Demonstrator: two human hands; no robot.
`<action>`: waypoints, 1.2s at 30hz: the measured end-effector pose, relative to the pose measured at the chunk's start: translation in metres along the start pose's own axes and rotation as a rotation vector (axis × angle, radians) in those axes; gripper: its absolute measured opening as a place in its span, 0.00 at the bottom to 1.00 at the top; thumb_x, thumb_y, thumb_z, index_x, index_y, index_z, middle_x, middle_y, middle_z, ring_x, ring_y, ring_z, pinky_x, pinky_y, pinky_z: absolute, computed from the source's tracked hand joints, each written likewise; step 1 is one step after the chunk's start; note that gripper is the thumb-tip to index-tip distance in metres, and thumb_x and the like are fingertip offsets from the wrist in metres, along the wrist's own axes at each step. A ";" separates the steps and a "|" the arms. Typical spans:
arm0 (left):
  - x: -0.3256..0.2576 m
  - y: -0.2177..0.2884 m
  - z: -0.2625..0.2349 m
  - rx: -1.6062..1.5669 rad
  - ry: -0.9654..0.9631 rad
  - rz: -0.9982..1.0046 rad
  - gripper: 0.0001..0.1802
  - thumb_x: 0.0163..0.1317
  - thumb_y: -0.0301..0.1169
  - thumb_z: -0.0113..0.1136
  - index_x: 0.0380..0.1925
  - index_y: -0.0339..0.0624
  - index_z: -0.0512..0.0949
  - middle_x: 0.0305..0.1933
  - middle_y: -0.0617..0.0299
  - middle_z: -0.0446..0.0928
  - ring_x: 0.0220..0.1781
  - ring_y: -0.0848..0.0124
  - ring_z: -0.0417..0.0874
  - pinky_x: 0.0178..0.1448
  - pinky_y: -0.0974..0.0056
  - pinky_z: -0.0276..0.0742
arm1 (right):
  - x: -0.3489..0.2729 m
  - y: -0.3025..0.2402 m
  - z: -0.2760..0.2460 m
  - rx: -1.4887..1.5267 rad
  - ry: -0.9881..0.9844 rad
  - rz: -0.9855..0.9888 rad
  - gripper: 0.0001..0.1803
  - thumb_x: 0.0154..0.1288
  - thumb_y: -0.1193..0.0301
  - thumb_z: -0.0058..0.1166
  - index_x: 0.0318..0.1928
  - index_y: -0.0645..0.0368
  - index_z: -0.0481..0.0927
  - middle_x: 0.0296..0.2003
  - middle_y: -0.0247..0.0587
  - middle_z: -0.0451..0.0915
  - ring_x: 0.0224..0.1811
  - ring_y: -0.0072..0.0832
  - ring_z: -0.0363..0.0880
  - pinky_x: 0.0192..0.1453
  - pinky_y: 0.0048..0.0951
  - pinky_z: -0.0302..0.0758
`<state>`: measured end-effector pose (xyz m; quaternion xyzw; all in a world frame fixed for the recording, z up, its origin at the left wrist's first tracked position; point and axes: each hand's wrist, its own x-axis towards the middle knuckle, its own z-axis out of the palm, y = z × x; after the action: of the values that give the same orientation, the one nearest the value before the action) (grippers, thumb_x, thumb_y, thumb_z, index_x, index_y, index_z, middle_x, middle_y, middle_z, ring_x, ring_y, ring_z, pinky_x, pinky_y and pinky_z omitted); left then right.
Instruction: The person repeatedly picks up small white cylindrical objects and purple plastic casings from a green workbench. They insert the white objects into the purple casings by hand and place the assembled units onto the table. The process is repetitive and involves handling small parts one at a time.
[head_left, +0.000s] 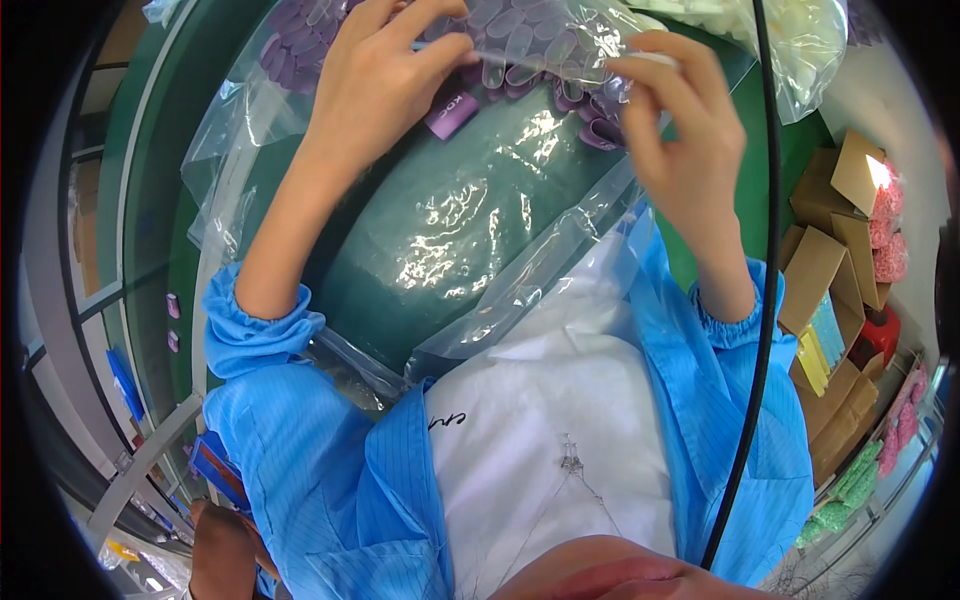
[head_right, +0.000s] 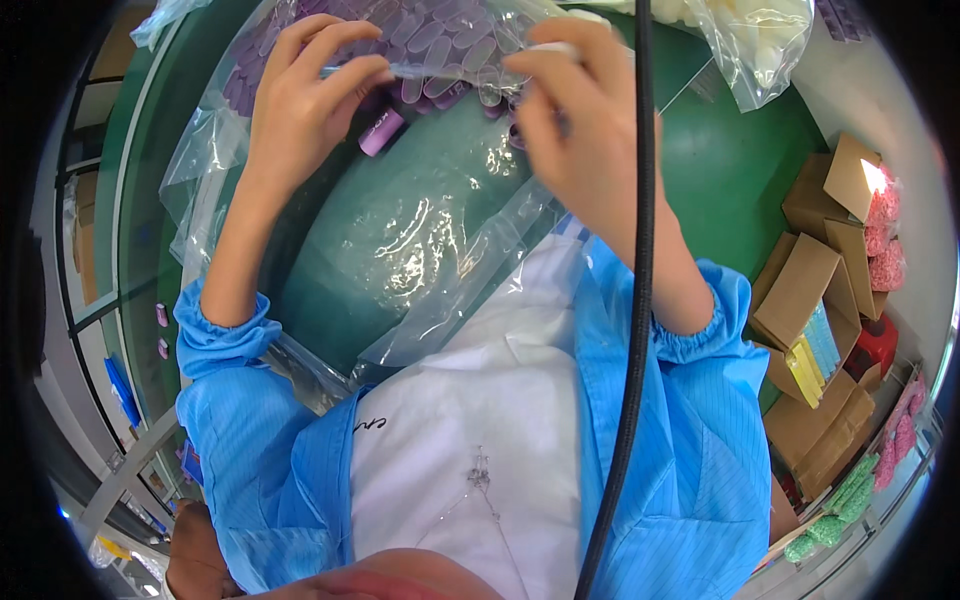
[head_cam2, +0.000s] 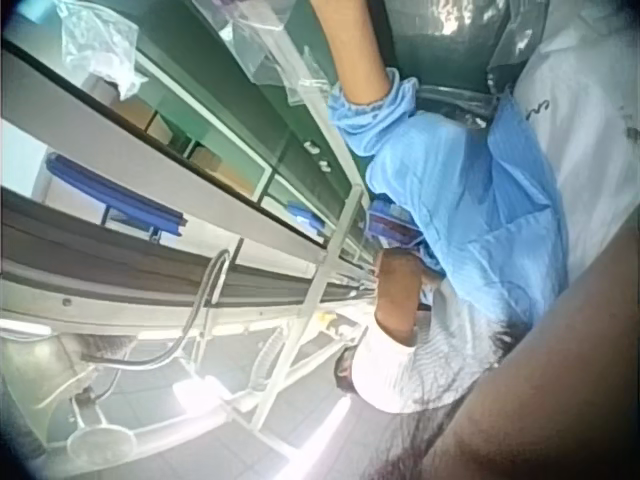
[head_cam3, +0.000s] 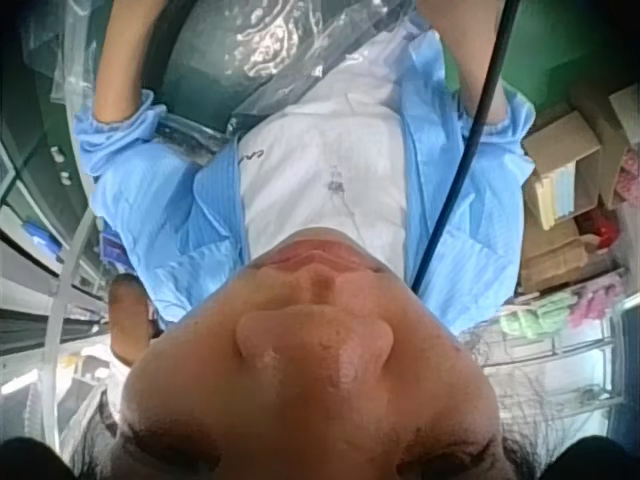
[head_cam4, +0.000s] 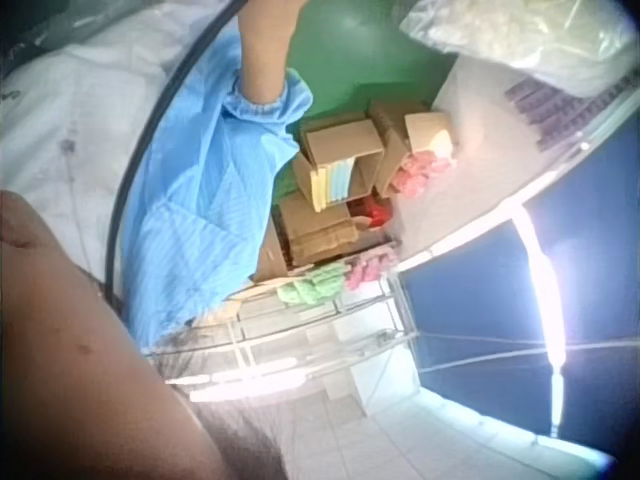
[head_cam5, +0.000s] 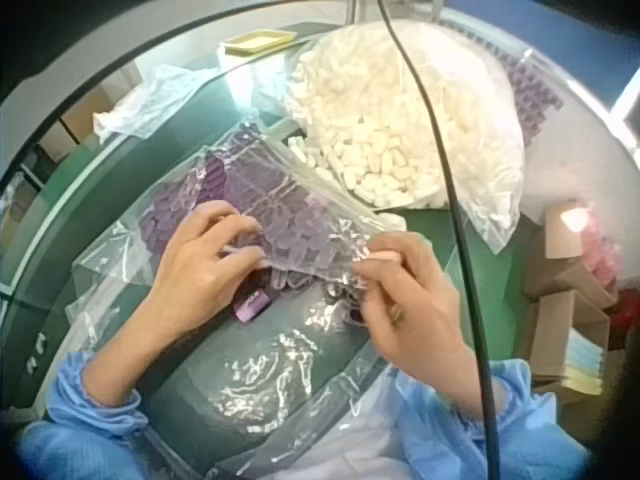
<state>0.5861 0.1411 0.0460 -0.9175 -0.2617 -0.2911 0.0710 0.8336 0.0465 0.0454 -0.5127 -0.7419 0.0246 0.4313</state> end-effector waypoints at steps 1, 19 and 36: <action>0.006 -0.003 -0.002 0.016 0.023 0.025 0.08 0.47 0.28 0.70 0.29 0.42 0.82 0.45 0.58 0.80 0.52 0.56 0.78 0.55 0.55 0.76 | 0.005 -0.001 0.008 0.041 -0.044 -0.027 0.08 0.65 0.79 0.63 0.44 0.62 0.85 0.48 0.45 0.79 0.36 0.31 0.80 0.40 0.29 0.79; 0.101 -0.027 0.074 -0.365 -0.109 -0.256 0.12 0.51 0.31 0.72 0.34 0.41 0.81 0.49 0.55 0.77 0.51 0.55 0.78 0.51 0.54 0.74 | 0.033 0.090 0.027 -0.191 0.178 0.435 0.20 0.65 0.58 0.66 0.26 0.63 0.82 0.27 0.47 0.80 0.26 0.46 0.80 0.34 0.42 0.75; -0.038 0.061 0.032 -0.237 -0.078 -0.576 0.19 0.56 0.33 0.75 0.43 0.35 0.80 0.40 0.55 0.80 0.40 0.59 0.78 0.44 0.58 0.76 | 0.016 -0.006 -0.017 0.299 -0.167 0.226 0.13 0.71 0.75 0.57 0.53 0.63 0.83 0.47 0.42 0.83 0.46 0.28 0.81 0.50 0.30 0.77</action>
<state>0.6081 0.0816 -0.0008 -0.8181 -0.4773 -0.2923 -0.1321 0.8389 0.0489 0.0687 -0.5191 -0.7008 0.2253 0.4342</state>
